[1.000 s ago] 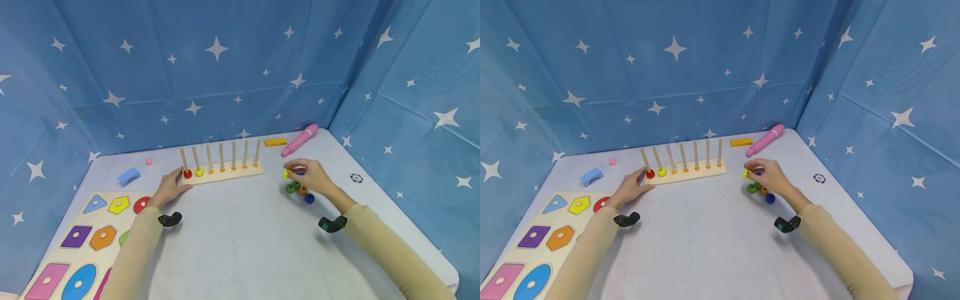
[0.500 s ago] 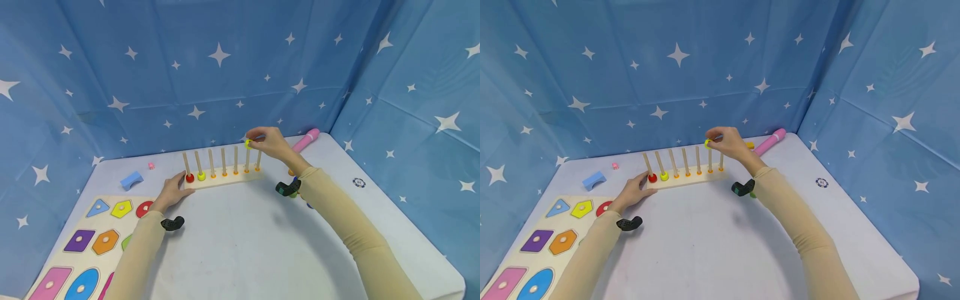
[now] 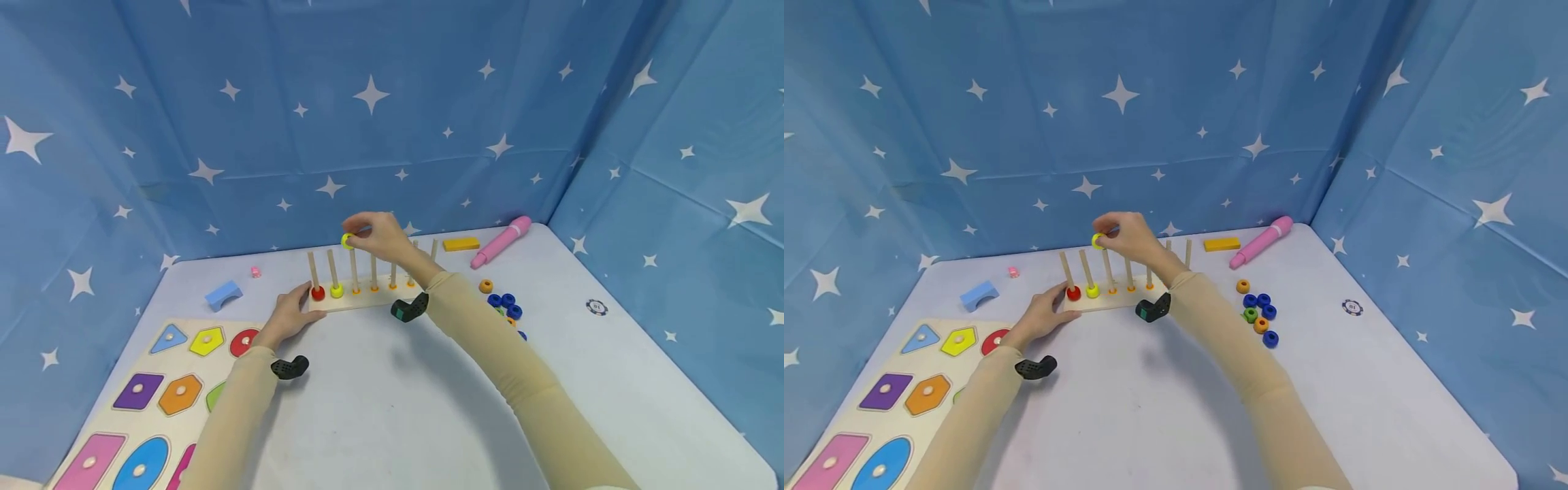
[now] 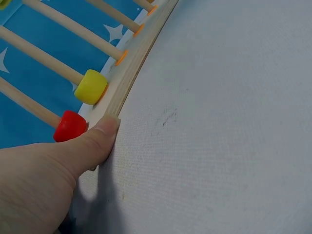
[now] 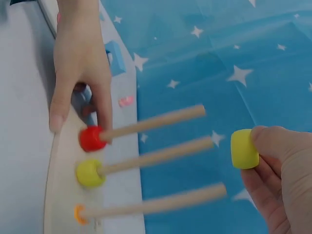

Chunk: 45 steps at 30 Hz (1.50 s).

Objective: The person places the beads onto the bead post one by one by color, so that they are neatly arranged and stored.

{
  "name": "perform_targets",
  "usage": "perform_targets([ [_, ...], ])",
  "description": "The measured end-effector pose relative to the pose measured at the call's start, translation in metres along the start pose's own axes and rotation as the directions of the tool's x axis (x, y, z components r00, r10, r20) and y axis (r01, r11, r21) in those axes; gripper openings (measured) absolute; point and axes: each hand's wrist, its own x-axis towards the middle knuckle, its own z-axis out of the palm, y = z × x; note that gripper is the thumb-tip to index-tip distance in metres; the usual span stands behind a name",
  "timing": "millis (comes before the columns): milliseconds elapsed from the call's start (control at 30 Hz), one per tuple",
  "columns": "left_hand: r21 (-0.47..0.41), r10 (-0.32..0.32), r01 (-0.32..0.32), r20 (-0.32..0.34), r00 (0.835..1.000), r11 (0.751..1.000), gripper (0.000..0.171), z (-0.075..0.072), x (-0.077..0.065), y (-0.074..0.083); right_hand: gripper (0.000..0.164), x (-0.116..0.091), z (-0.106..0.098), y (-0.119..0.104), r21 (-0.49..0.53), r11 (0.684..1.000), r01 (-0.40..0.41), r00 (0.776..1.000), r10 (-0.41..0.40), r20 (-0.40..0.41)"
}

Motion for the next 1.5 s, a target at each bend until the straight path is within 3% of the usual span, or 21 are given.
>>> perform_targets([
  [167,0.006,0.012,-0.012,-0.008,1.0,1.0,0.083,0.005,0.0,0.003,0.027,0.006,0.018,-0.009,-0.003,1.0,0.008,0.999,-0.008,0.05],
  [367,0.004,-0.006,0.006,0.0,1.0,1.0,0.084,0.01,0.0,0.005,0.027,0.006,0.027,-0.004,-0.014,1.0,-0.004,0.998,0.005,0.066],
  [1033,0.008,0.009,-0.009,-0.002,1.0,1.0,0.083,0.01,0.001,0.005,0.028,0.003,0.028,0.004,-0.042,0.998,0.039,0.998,-0.037,0.047],
  [1333,0.007,0.017,-0.017,-0.008,1.0,1.0,0.084,0.007,0.004,0.005,0.029,0.009,0.028,0.001,-0.091,0.996,-0.01,0.991,0.022,0.13],
  [1500,0.006,0.011,-0.011,-0.013,1.0,1.0,0.084,0.003,0.001,0.001,0.028,0.01,0.027,-0.003,-0.02,1.0,0.01,0.998,-0.009,0.067],
])
